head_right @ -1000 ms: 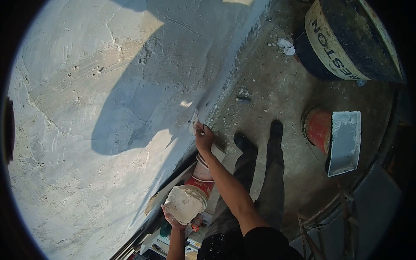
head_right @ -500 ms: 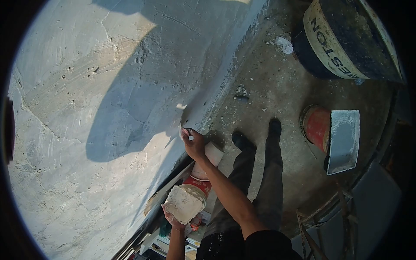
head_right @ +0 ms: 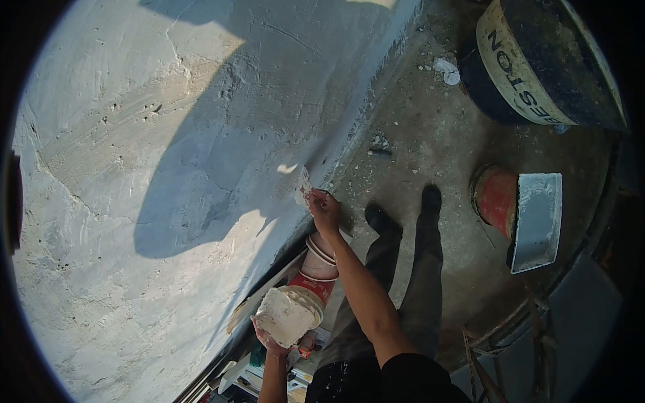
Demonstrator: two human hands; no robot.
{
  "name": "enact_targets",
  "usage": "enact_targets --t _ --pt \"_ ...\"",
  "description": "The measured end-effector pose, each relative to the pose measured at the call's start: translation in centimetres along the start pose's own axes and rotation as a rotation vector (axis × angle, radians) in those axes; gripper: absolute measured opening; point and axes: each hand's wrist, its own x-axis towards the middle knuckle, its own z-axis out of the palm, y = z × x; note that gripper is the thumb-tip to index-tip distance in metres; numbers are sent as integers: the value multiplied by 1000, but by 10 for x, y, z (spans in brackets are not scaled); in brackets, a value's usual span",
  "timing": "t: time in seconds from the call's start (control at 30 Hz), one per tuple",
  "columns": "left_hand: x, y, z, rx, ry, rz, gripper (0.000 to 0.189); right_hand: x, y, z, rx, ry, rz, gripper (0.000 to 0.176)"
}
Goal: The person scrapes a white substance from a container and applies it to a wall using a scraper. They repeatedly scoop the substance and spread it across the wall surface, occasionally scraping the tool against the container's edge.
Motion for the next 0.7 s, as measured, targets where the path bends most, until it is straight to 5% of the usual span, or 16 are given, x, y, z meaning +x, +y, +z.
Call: enact_targets --t 0.7 --pt "0 -2 -3 0 -15 -35 78 -34 -31 21 9 -146 7 24"
